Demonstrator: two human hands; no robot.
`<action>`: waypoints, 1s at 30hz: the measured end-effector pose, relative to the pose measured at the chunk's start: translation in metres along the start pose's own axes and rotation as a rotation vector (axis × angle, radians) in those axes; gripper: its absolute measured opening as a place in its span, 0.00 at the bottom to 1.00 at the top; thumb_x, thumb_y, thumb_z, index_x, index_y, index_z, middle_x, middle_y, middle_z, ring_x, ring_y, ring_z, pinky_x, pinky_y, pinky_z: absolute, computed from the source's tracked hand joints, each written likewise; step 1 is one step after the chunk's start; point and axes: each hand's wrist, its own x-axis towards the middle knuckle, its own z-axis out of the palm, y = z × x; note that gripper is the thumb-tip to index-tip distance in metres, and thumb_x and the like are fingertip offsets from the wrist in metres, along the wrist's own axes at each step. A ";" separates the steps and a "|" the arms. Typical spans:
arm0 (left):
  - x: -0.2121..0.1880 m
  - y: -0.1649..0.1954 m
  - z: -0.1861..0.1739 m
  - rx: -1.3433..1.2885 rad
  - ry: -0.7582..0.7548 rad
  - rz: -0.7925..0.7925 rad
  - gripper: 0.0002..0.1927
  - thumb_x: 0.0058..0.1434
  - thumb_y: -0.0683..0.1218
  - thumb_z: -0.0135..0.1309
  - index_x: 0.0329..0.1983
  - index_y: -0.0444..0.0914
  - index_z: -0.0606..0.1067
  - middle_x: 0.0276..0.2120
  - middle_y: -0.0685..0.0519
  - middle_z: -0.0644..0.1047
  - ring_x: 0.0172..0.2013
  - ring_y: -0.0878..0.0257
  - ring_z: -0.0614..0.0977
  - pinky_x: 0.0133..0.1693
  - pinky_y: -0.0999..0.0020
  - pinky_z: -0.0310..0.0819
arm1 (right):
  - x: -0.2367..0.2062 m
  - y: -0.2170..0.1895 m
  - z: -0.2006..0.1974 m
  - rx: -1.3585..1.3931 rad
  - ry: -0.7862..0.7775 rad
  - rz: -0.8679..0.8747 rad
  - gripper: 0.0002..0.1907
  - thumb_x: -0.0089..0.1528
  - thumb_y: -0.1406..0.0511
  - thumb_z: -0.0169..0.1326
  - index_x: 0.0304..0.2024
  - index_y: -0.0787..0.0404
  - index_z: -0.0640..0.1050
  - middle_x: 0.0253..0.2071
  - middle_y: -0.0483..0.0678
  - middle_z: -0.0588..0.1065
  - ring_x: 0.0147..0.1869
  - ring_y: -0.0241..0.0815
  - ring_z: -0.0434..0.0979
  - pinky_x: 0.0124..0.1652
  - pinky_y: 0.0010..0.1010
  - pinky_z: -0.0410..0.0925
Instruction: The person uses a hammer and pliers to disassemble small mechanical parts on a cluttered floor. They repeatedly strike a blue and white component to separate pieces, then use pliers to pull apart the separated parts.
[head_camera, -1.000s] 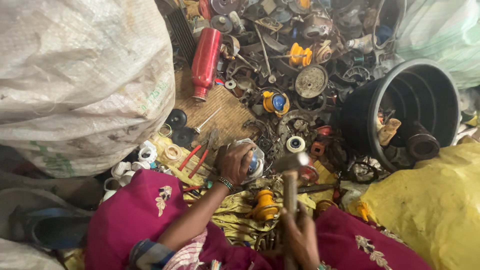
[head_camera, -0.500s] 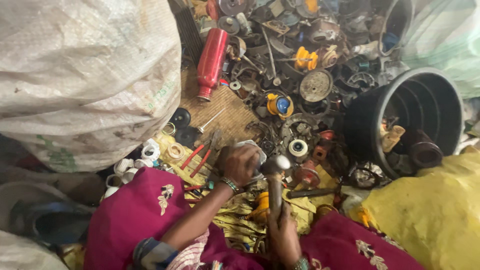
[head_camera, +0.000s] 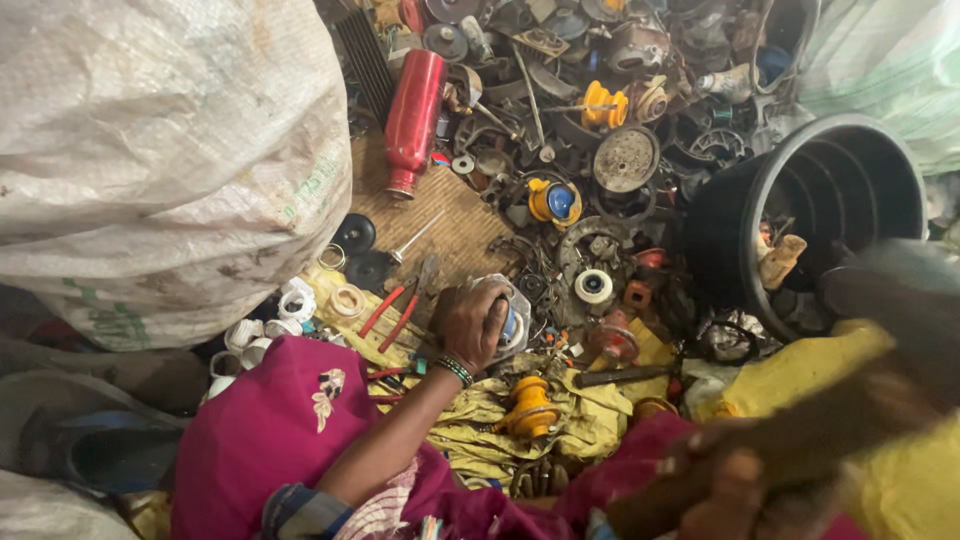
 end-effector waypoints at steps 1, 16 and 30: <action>-0.001 -0.002 0.001 0.008 0.003 0.003 0.26 0.74 0.60 0.36 0.50 0.37 0.76 0.50 0.41 0.79 0.55 0.43 0.78 0.59 0.54 0.68 | 0.001 0.008 -0.004 0.028 0.007 -0.051 0.19 0.68 0.63 0.56 0.55 0.67 0.67 0.34 0.53 0.75 0.34 0.38 0.76 0.31 0.26 0.71; 0.000 0.022 0.009 0.191 -0.048 0.111 0.16 0.71 0.53 0.46 0.48 0.40 0.80 0.52 0.46 0.81 0.62 0.47 0.76 0.70 0.40 0.47 | -0.029 0.152 0.003 -0.274 -0.254 0.691 0.19 0.64 0.61 0.54 0.55 0.64 0.72 0.25 0.46 0.73 0.21 0.36 0.70 0.19 0.31 0.64; 0.021 -0.029 -0.009 0.214 0.261 -0.258 0.18 0.75 0.51 0.42 0.42 0.35 0.78 0.40 0.39 0.79 0.46 0.42 0.78 0.50 0.50 0.70 | -0.018 0.194 -0.018 -0.061 -0.233 1.008 0.17 0.64 0.60 0.54 0.45 0.68 0.71 0.24 0.48 0.72 0.21 0.41 0.72 0.20 0.32 0.68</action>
